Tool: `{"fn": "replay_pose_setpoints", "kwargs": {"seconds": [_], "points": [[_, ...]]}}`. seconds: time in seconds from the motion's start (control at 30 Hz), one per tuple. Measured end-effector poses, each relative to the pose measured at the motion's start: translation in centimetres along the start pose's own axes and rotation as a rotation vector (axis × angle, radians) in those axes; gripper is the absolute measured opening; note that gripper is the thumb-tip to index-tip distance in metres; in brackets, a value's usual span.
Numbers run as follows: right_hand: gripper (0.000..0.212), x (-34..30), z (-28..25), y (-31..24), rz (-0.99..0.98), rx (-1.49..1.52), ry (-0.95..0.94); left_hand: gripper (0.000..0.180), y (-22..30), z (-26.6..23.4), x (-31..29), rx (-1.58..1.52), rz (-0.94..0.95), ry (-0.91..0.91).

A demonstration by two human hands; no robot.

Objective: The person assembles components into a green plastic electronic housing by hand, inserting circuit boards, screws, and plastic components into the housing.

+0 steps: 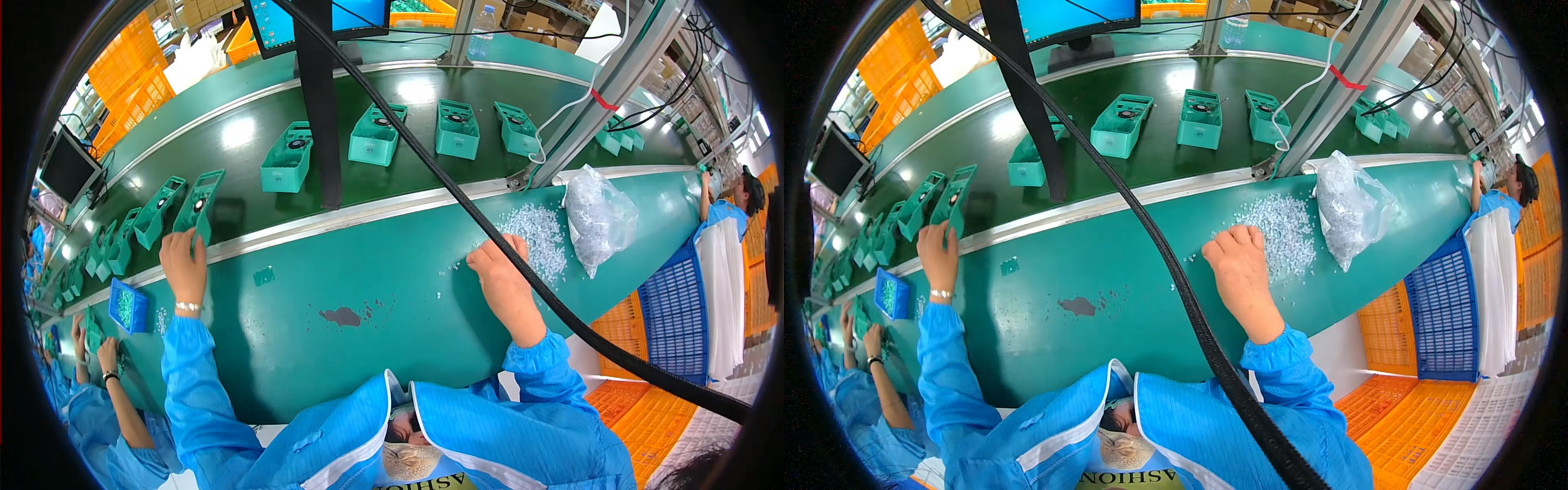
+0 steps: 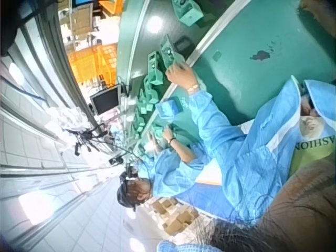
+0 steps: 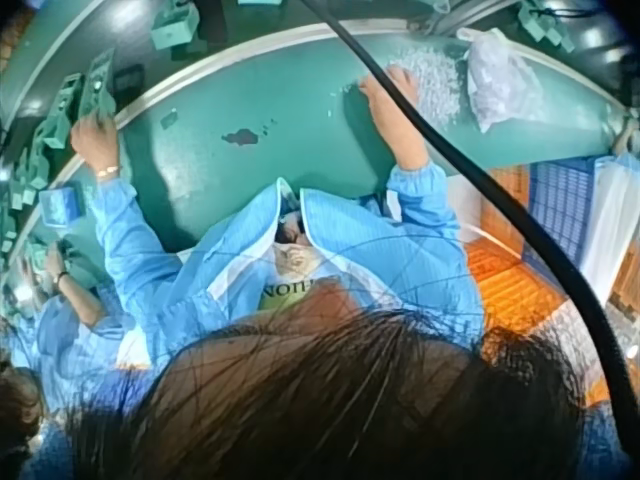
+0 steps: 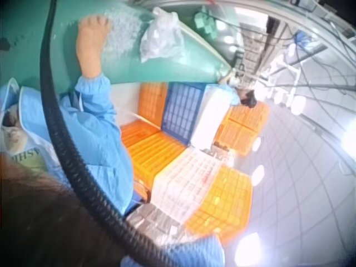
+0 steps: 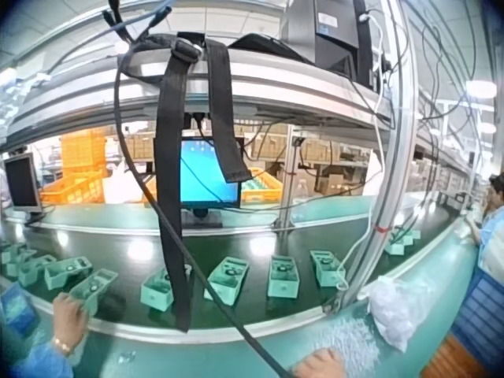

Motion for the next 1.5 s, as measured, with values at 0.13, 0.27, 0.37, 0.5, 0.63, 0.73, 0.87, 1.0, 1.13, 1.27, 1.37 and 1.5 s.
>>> {"fn": "replay_pose_setpoints", "kwargs": {"seconds": [0.13,0.27,0.37,0.5,0.63,0.73,0.87,1.0,1.13,1.27,1.37,1.5], "points": [[0.011,-0.2,0.7,0.4,-0.019,0.038,-0.002,0.022,6.3,-4.6,-4.7,-0.066,0.058,-0.036],[0.015,0.1,-0.6,0.9,0.087,0.129,0.038,0.029,12.7,-8.4,-9.6,-0.163,0.157,-0.096],[0.020,-0.2,-0.7,1.3,0.095,0.108,0.031,0.030,17.0,-10.1,-12.1,-0.234,0.230,-0.185],[0.017,-0.1,-0.2,0.7,0.047,0.090,-0.017,0.029,20.2,-11.0,-14.3,-0.282,0.297,-0.219],[0.014,0.1,-0.1,0.1,0.039,0.090,-0.013,0.027,21.2,-11.6,-15.2,-0.312,0.328,-0.246],[0.011,0.2,0.4,-0.5,-0.019,0.063,0.008,0.024,21.3,-12.2,-15.8,-0.315,0.324,-0.248],[0.009,0.0,0.3,-0.4,-0.046,0.021,0.020,0.022,21.7,-12.5,-15.9,-0.394,0.344,-0.255],[0.009,1.8,-1.0,-5.4,-0.092,0.257,-0.025,0.023,22.4,-13.0,-16.1,-0.446,0.362,-0.257],[0.010,3.4,0.7,-11.9,-0.183,0.601,-0.140,0.024,22.8,-12.8,-16.7,-0.472,0.411,-0.265],[0.007,3.8,3.3,-14.9,-0.135,0.749,-0.274,0.029,22.9,-12.6,-17.0,-0.517,0.406,-0.279],[0.006,3.7,4.2,-15.8,-0.124,0.765,-0.318,0.024,22.7,-12.7,-16.8,-0.549,0.404,-0.288],[0.006,3.7,4.3,-16.3,-0.138,0.726,-0.276,0.024,22.5,-12.7,-17.0,-0.555,0.402,-0.290]]}}
Point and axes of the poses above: each hand's wrist, its own x-axis towards the middle knuckle, its own z-axis out of the palm, y = z × x, the point moved 6 cm from there along x, towards the middle knuckle, and after that the axes turned 4 degrees about -y, right-handed, at the moved point
